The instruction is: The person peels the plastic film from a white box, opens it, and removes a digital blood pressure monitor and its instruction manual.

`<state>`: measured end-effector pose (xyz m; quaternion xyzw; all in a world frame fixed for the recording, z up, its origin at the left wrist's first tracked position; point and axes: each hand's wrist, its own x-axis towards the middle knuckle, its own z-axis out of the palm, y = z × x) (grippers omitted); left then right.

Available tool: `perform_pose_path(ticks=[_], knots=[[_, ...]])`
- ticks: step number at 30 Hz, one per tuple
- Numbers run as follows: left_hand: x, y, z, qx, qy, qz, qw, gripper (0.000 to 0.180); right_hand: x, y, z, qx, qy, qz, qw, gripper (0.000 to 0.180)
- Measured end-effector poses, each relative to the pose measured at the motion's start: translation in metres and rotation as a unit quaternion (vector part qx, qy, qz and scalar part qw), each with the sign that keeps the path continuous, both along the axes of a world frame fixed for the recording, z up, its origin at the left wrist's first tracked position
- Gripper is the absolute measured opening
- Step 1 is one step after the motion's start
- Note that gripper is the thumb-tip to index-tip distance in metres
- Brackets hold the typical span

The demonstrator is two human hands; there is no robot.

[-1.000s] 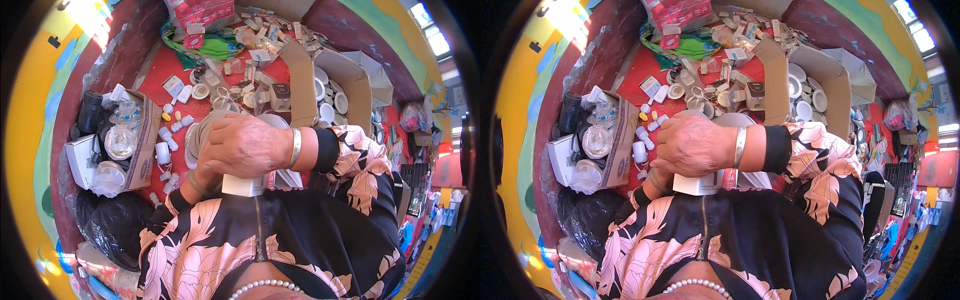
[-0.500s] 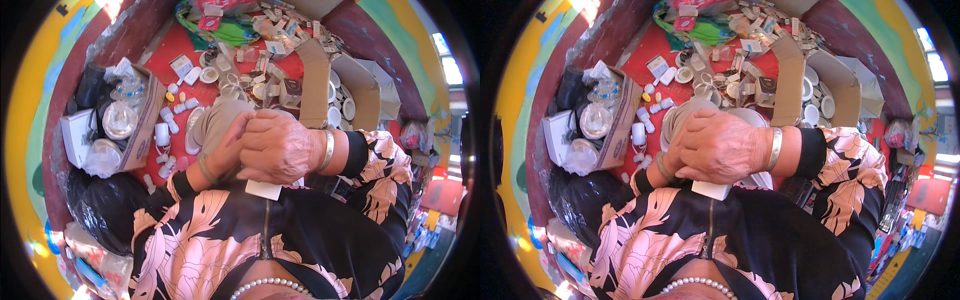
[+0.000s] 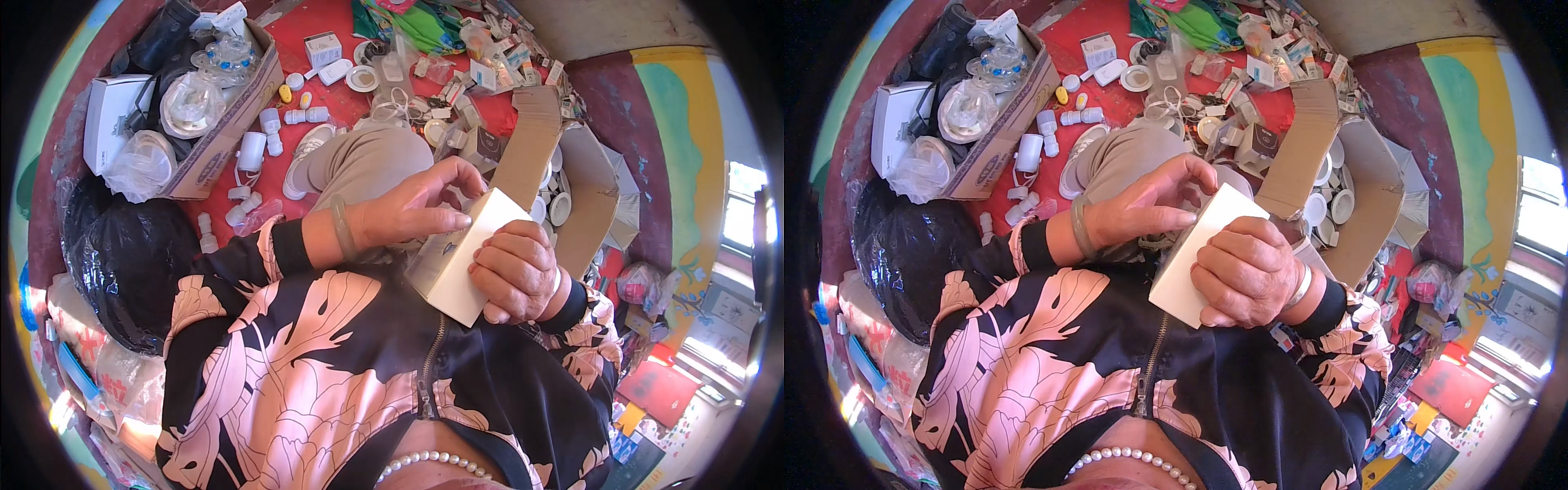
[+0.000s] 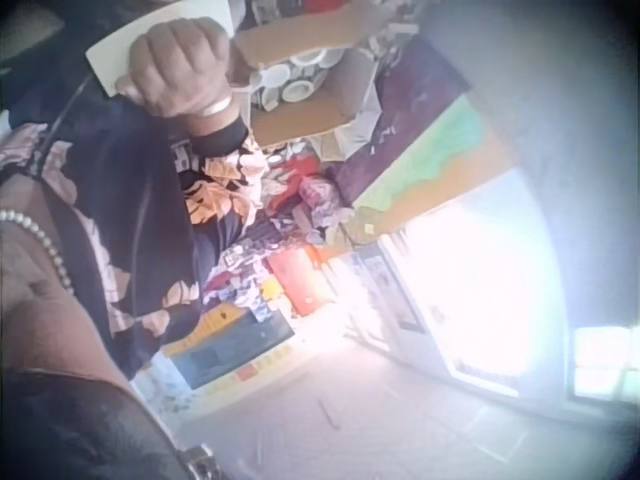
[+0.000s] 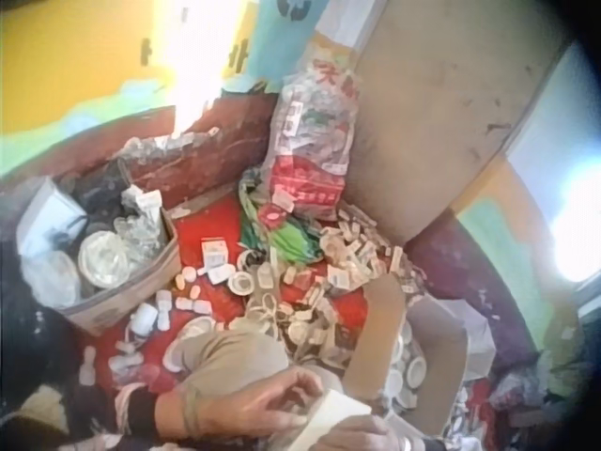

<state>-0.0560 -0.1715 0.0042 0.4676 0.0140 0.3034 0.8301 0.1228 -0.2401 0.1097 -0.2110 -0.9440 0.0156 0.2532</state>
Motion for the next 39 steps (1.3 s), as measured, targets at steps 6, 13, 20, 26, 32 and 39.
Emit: perform_pose_path(ticks=[6,13,20,26,32,39], knots=[[0.005,0.003,0.002,0.009,0.004,-0.010,1.000,0.039,-0.001,0.002,0.005,-0.011,-0.022,-0.014,1.000,0.032],[0.007,0.004,0.002,-0.011,0.019,-0.007,1.000,0.027,-0.009,0.009,0.009,-0.052,-0.028,-0.026,0.998,0.029],[0.007,0.002,0.002,0.107,0.004,0.030,0.994,0.017,-0.010,0.011,0.009,0.012,-0.078,0.051,0.996,0.027],[0.007,-0.002,0.001,0.213,-0.004,0.113,0.970,0.018,-0.001,0.000,0.011,-0.021,-0.010,0.010,1.000,0.026],[0.004,-0.005,-0.005,0.145,-0.018,0.039,0.988,0.025,0.007,-0.004,0.010,-0.256,0.154,-0.278,0.913,0.035],[-0.004,-0.017,-0.016,-0.052,-0.026,-0.027,0.998,0.053,-0.005,0.006,-0.004,-0.284,0.163,-0.342,0.881,0.036]])
